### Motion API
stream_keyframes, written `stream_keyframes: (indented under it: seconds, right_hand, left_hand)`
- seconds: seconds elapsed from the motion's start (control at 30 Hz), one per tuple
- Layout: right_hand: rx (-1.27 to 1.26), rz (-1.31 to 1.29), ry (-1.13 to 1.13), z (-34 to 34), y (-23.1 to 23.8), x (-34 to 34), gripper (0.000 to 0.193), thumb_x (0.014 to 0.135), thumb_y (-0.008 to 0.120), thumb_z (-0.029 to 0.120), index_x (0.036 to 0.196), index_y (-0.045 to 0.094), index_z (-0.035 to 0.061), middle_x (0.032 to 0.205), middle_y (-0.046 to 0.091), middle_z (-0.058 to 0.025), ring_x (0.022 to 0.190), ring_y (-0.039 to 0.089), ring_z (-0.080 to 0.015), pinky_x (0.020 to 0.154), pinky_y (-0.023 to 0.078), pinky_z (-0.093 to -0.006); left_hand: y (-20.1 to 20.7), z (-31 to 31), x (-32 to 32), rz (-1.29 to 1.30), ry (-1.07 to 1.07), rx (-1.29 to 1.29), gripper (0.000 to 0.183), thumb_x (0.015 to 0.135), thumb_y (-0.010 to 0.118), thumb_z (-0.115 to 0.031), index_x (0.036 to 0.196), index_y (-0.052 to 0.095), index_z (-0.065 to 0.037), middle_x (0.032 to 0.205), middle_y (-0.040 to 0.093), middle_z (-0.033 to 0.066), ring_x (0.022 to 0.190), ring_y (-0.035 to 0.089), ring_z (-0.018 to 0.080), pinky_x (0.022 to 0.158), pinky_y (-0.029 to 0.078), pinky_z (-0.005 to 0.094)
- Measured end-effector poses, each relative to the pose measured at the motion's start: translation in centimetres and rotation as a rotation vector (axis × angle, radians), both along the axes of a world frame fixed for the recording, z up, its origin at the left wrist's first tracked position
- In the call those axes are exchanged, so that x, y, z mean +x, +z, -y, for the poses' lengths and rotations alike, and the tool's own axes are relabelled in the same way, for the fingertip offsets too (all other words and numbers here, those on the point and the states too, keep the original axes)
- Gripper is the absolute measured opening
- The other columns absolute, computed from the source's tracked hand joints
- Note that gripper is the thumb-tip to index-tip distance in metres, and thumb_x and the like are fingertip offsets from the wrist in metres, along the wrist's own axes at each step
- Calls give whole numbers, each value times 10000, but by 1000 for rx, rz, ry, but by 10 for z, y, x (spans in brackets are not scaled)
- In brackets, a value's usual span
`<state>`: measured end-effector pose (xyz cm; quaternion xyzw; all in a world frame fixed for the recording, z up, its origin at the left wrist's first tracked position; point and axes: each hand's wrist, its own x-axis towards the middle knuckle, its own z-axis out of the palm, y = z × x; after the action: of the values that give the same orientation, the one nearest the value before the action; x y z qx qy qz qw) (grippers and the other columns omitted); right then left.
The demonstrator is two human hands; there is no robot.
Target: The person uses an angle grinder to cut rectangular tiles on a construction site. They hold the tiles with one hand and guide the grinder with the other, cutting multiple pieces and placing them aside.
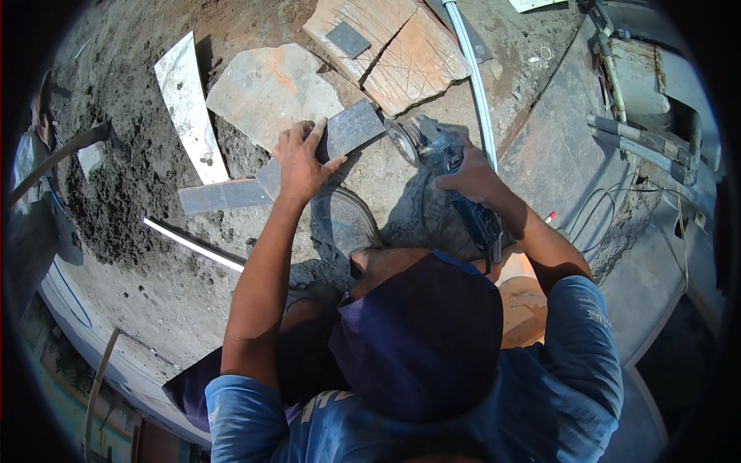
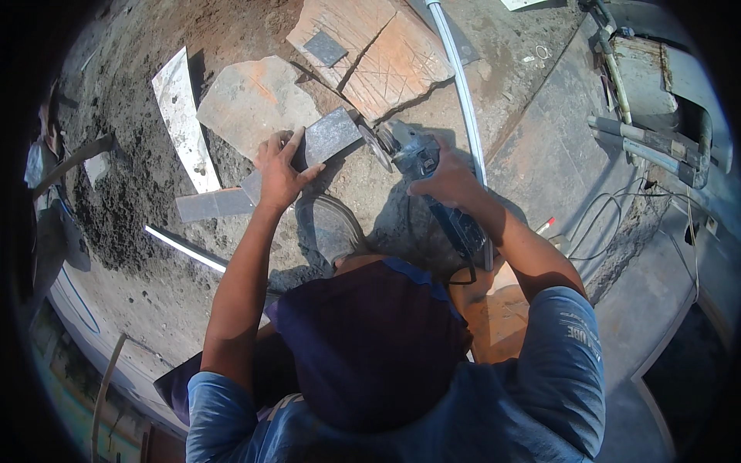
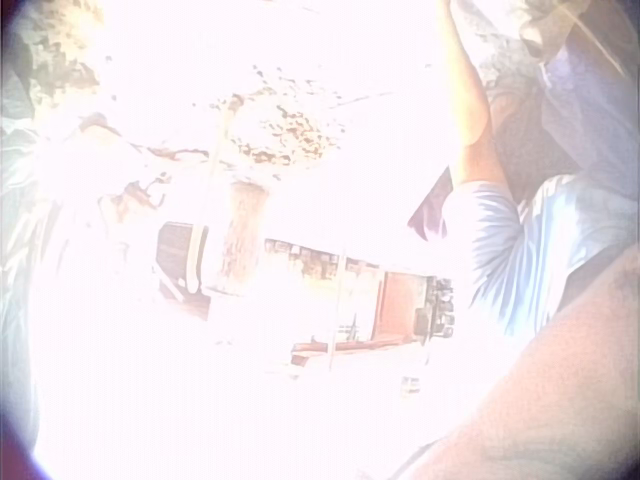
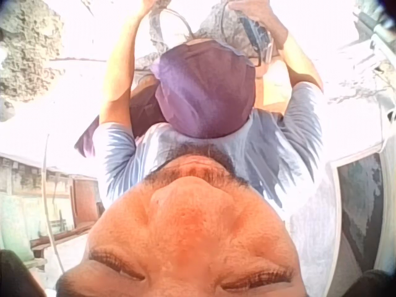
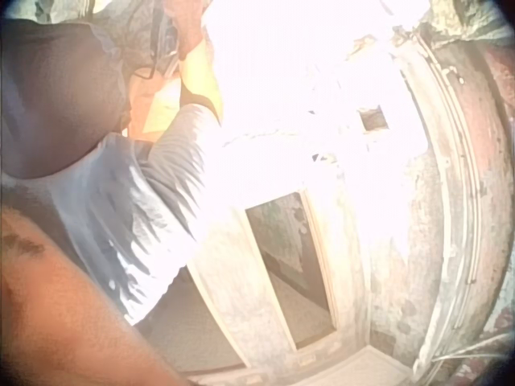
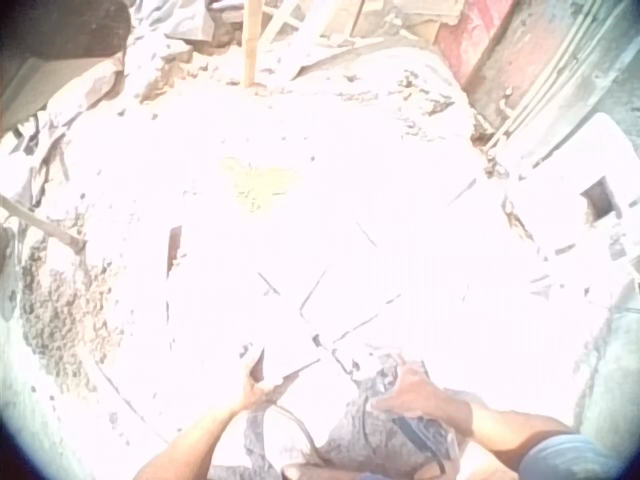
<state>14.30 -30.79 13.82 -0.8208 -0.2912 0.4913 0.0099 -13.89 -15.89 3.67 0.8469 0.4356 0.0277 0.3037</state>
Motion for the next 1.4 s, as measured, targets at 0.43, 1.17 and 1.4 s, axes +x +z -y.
stream_keyframes:
  seconds: [0.43, 1.17, 1.4]
  right_hand:
    - [-14, -23, -8, -3, -1, 1, 1264, 595, 875, 313, 1588, 183, -53, 1396, 554, -301, 1302, 552, -391, 1095, 445, -391]
    - [22, -28, -33, 0, -15, 5, 1282, 587, 918, 307, 1577, 195, -71, 1334, 608, -272, 1233, 607, -365, 1059, 479, -377]
    - [0, -52, -28, -7, -6, 3, 1266, 592, 887, 327, 1576, 197, -70, 1383, 563, -293, 1276, 571, -382, 1083, 457, -388]
  left_hand:
    - [-1, 1, 0, 8, 7, 18, 839, 697, 896, -383, 1444, 594, -149, 1320, 521, 95, 1219, 456, 326, 1089, 316, 497]
    - [0, 1, 1, 12, 10, 16, 841, 697, 895, -365, 1449, 588, -147, 1332, 532, 101, 1222, 463, 336, 1085, 333, 499]
    - [0, 1, 0, 5, 9, 12, 845, 697, 896, -370, 1451, 586, -147, 1336, 528, 102, 1224, 461, 334, 1088, 328, 497]
